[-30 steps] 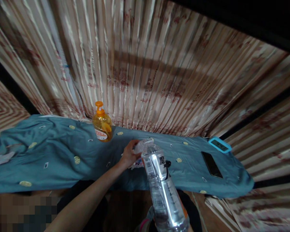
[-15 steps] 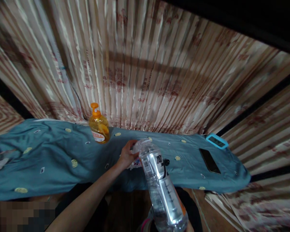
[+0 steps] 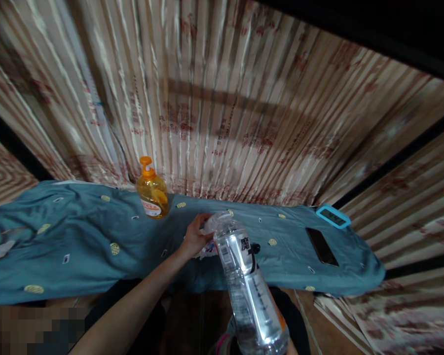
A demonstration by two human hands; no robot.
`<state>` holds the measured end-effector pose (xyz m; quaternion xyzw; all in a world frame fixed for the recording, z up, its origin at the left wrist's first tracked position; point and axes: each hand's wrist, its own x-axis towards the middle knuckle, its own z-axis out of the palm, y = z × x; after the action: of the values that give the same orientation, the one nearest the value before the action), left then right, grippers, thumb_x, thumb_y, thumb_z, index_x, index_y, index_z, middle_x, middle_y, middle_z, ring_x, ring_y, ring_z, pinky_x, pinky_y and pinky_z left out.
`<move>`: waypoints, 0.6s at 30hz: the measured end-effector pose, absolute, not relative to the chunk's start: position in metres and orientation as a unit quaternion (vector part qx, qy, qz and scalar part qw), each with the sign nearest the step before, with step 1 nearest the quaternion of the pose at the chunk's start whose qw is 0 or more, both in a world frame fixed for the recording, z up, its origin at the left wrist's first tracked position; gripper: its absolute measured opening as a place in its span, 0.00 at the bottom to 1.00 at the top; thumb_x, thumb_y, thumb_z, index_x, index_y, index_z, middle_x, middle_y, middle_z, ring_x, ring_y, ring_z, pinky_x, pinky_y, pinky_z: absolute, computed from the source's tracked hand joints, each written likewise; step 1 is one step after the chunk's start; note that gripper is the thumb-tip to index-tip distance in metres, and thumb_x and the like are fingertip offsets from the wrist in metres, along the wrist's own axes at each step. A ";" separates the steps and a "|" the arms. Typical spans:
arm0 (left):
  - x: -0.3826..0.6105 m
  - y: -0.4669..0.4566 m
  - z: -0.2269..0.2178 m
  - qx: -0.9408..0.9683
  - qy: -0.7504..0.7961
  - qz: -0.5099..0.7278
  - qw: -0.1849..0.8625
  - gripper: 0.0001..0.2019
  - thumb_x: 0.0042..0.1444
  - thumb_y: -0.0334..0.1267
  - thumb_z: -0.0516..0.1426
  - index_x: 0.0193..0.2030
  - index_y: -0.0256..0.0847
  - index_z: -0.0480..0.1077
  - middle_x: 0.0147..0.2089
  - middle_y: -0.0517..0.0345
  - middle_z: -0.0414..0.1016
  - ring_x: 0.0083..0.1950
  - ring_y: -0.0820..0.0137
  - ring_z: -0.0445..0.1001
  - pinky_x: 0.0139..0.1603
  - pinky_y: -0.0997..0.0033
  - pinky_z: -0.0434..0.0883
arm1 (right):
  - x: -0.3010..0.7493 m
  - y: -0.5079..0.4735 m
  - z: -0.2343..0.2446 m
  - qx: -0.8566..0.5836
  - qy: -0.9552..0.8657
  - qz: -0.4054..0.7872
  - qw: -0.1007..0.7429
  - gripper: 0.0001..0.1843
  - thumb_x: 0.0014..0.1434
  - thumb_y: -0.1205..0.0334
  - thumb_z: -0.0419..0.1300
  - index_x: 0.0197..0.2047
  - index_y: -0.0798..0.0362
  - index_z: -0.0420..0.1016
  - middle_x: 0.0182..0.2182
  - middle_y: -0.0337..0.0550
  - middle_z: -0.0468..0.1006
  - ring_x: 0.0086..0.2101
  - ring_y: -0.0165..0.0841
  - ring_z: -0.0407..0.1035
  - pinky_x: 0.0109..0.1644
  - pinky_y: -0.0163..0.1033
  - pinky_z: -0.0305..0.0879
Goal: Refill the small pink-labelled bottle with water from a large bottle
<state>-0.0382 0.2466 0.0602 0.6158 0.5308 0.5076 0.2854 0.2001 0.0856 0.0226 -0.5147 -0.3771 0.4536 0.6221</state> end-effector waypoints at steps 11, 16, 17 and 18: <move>-0.037 0.248 0.057 0.616 0.527 0.514 0.280 0.20 0.42 0.35 0.63 0.44 0.38 0.68 0.43 0.54 0.71 0.46 0.65 0.70 0.49 0.63 0.67 | 0.209 0.114 0.012 -0.526 -0.377 0.472 0.599 0.14 0.60 0.58 0.57 0.49 0.52 0.68 0.45 0.45 0.73 0.39 0.36 0.71 0.39 0.45 0.72; -0.037 0.248 0.057 0.613 0.532 0.510 0.285 0.21 0.40 0.33 0.64 0.44 0.39 0.67 0.42 0.55 0.71 0.45 0.65 0.70 0.49 0.63 0.67 | 0.216 0.117 0.009 -0.529 -0.380 0.493 0.577 0.13 0.60 0.57 0.58 0.46 0.53 0.70 0.41 0.43 0.75 0.36 0.34 0.72 0.36 0.43 0.72; -0.037 0.248 0.057 0.613 0.532 0.510 0.285 0.21 0.40 0.33 0.64 0.44 0.39 0.67 0.42 0.55 0.71 0.45 0.65 0.70 0.49 0.63 0.67 | 0.217 0.119 0.009 -0.529 -0.381 0.497 0.573 0.12 0.60 0.57 0.58 0.45 0.53 0.70 0.40 0.42 0.75 0.35 0.34 0.72 0.35 0.42 0.72; -0.037 0.248 0.058 0.613 0.531 0.510 0.285 0.21 0.41 0.33 0.64 0.44 0.39 0.67 0.42 0.55 0.71 0.45 0.65 0.70 0.48 0.64 0.67 | 0.218 0.119 0.008 -0.529 -0.380 0.499 0.571 0.12 0.59 0.57 0.58 0.45 0.53 0.71 0.39 0.42 0.76 0.34 0.34 0.72 0.34 0.42 0.72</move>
<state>-0.0373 0.2476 0.0578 0.6135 0.5311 0.5102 0.2850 0.2176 0.1194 0.0084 -0.5291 -0.3799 0.4994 0.5712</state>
